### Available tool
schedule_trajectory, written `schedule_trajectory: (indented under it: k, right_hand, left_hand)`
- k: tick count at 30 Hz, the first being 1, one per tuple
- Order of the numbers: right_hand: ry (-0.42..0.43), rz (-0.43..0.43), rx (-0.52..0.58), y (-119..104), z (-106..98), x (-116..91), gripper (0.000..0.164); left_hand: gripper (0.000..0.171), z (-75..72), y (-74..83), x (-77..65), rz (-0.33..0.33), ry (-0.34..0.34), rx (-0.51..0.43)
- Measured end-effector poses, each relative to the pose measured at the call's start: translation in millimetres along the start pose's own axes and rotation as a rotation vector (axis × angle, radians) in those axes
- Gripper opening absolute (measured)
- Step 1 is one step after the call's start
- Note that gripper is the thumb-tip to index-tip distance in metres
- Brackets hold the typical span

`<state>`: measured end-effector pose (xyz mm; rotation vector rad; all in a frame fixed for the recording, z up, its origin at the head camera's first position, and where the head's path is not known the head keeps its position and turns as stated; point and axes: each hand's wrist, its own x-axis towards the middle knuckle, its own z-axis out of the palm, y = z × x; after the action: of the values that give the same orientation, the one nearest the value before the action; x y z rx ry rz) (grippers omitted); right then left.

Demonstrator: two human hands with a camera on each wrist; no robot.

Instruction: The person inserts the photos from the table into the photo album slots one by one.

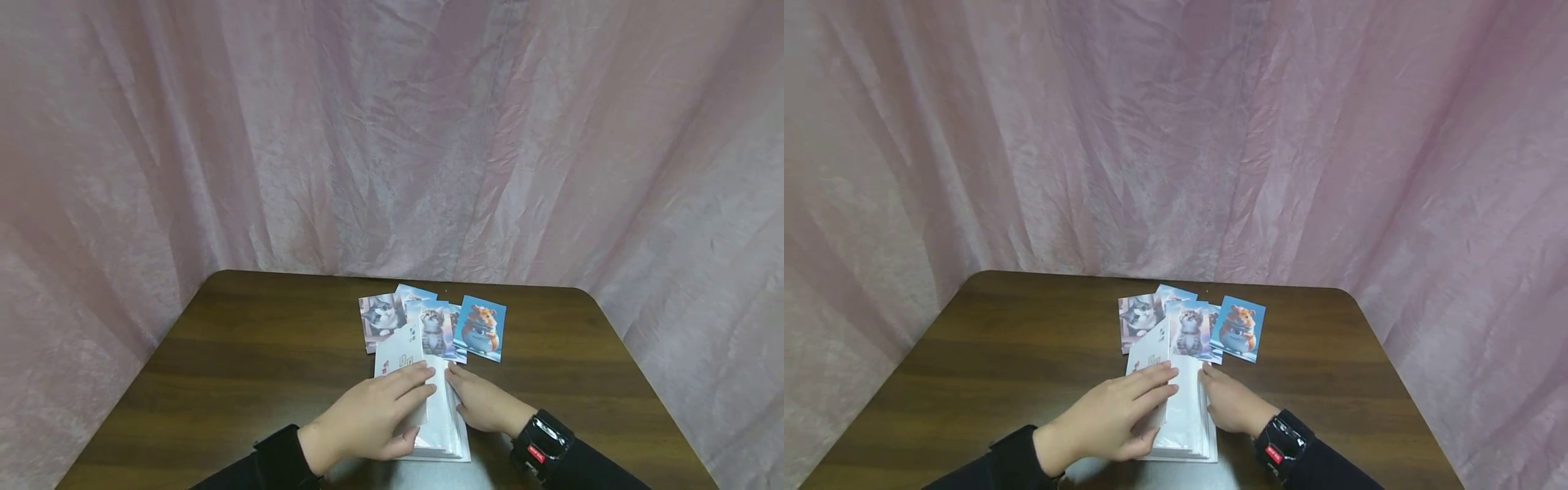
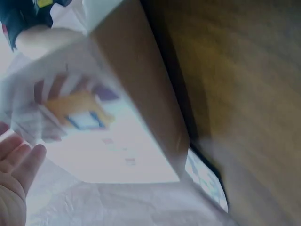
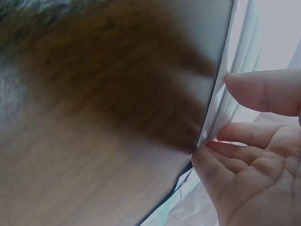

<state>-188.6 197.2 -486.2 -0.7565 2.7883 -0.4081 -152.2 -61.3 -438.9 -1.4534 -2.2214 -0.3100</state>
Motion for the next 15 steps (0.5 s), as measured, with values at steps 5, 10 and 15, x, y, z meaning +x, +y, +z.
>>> schedule_trajectory:
  k: [5, 10, 15]
  right_hand:
    - [-0.007, 0.001, -0.02, -1, -2, 1, 0.056]
    - [-0.026, -0.004, -0.029, -3, -1, 0, 0.057]
    - [-0.009, -0.019, -0.04, -2, -3, -1, 0.057]
  left_hand:
    - [0.05, -8.2, -14.5, -1.5, 0.056, 0.05, -0.009]
    - [0.045, -14.5, -24.4, -8.6, 0.094, 0.073, -0.028]
    - [0.045, -23.2, -34.6, -15.0, 0.087, 0.114, -0.059]
